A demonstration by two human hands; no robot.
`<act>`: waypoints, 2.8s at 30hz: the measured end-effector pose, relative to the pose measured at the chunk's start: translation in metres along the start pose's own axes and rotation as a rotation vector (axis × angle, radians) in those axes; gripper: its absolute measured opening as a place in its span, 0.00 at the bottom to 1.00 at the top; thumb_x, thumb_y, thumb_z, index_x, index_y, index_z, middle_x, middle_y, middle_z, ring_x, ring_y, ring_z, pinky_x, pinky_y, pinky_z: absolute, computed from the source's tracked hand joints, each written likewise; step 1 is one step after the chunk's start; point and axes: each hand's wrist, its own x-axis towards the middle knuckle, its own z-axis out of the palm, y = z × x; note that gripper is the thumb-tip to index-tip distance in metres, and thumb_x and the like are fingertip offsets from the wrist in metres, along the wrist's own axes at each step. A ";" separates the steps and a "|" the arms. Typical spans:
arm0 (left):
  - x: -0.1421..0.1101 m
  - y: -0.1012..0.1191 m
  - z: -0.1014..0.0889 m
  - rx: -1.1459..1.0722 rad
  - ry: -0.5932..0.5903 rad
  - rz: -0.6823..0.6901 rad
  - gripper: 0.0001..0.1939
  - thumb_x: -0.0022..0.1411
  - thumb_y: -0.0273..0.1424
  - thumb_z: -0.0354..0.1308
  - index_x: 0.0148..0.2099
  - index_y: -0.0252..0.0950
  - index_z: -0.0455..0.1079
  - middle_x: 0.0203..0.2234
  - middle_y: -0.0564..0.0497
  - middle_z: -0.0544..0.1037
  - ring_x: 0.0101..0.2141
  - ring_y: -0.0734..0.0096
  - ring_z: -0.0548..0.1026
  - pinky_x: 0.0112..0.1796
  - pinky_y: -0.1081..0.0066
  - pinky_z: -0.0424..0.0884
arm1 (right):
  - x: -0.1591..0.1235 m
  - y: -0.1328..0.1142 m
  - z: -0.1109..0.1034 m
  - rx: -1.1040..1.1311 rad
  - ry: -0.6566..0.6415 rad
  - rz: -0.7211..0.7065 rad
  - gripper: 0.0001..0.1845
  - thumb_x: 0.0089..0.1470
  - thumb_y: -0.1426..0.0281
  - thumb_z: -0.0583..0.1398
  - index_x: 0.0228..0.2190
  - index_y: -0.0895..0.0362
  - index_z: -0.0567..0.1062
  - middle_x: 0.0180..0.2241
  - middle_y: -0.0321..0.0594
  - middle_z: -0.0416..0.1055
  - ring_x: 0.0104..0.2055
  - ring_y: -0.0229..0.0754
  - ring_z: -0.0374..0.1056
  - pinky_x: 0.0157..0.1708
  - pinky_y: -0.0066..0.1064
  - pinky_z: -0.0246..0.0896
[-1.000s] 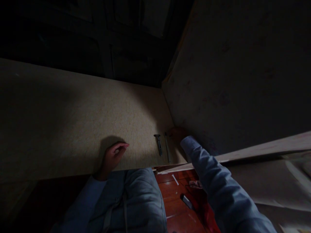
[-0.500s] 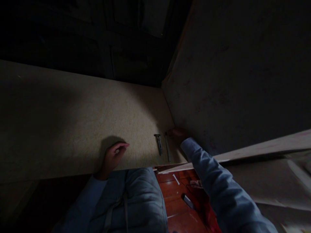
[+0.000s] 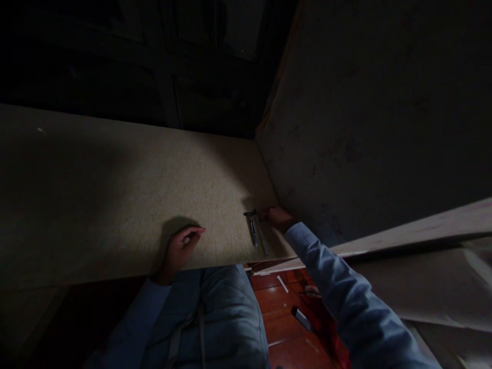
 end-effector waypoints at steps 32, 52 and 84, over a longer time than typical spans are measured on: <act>0.024 0.045 0.034 0.643 -0.191 -0.181 0.16 0.60 0.26 0.59 0.50 0.42 0.75 0.35 0.49 0.84 0.37 0.64 0.81 0.36 0.71 0.70 | 0.000 -0.097 0.014 0.146 0.153 -0.263 0.13 0.61 0.74 0.58 0.40 0.52 0.82 0.44 0.41 0.81 0.46 0.43 0.76 0.41 0.27 0.61; 0.007 0.020 -0.081 0.907 0.102 -0.239 0.11 0.63 0.32 0.55 0.46 0.38 0.76 0.40 0.42 0.82 0.38 0.58 0.80 0.35 0.67 0.70 | 0.026 -0.154 0.021 0.236 0.248 -0.467 0.12 0.61 0.75 0.59 0.39 0.54 0.83 0.43 0.44 0.79 0.45 0.43 0.75 0.46 0.31 0.65; -0.020 0.014 -0.007 0.802 0.043 -0.061 0.18 0.58 0.23 0.57 0.50 0.38 0.77 0.40 0.46 0.81 0.40 0.60 0.79 0.41 0.66 0.74 | 0.005 -0.142 0.060 0.417 0.520 -0.442 0.12 0.63 0.70 0.60 0.46 0.52 0.81 0.44 0.44 0.76 0.44 0.45 0.75 0.45 0.35 0.72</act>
